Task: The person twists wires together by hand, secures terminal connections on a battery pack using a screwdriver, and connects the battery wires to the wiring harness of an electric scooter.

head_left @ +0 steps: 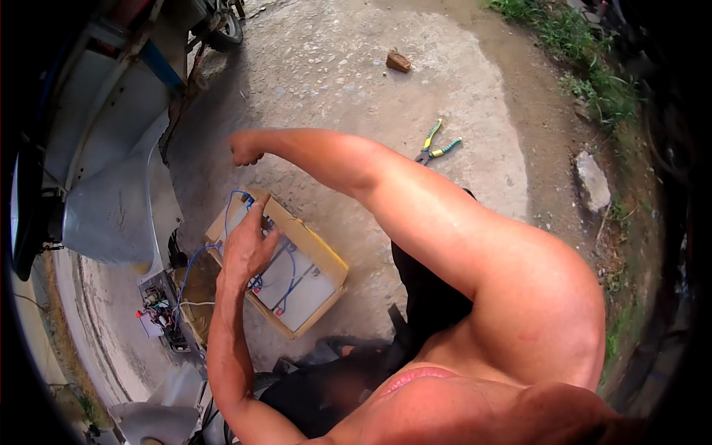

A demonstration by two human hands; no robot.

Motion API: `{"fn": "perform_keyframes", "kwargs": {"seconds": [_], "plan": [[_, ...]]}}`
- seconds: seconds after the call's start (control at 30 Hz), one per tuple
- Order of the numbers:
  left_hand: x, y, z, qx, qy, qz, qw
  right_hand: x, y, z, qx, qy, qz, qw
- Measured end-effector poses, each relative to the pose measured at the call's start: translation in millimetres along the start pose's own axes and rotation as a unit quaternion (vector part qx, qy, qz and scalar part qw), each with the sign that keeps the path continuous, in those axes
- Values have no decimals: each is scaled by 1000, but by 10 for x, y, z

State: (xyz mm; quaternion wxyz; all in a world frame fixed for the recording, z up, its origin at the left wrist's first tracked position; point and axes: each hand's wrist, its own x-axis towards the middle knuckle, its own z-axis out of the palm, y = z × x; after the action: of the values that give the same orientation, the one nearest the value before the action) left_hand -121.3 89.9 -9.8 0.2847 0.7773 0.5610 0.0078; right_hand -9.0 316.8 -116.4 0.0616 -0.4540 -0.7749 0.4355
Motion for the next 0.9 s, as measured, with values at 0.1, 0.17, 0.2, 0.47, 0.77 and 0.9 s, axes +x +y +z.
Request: {"fn": "perform_keyframes", "kwargs": {"seconds": [0.1, 0.17, 0.2, 0.47, 0.77, 0.9], "plan": [[139, -108, 123, -45, 16, -3, 999, -24, 265, -141, -37, -14, 20, 999], [289, -136, 194, -69, 47, -13, 996, 122, 491, -157, -26, -20, 69, 997], [341, -160, 212, -69, 42, -11, 997, 151, 500, -162, -22, -19, 72, 997], [461, -215, 138, -181, 80, -119, 973, 119, 225, -41, -33, -9, 12, 999], [476, -271, 232, -164, 62, -115, 978, 18, 332, -144, -77, -3, 24, 997], [453, -244, 213, -180, 60, -119, 974, -52, 396, -171, -105, 24, -8, 994]]}}
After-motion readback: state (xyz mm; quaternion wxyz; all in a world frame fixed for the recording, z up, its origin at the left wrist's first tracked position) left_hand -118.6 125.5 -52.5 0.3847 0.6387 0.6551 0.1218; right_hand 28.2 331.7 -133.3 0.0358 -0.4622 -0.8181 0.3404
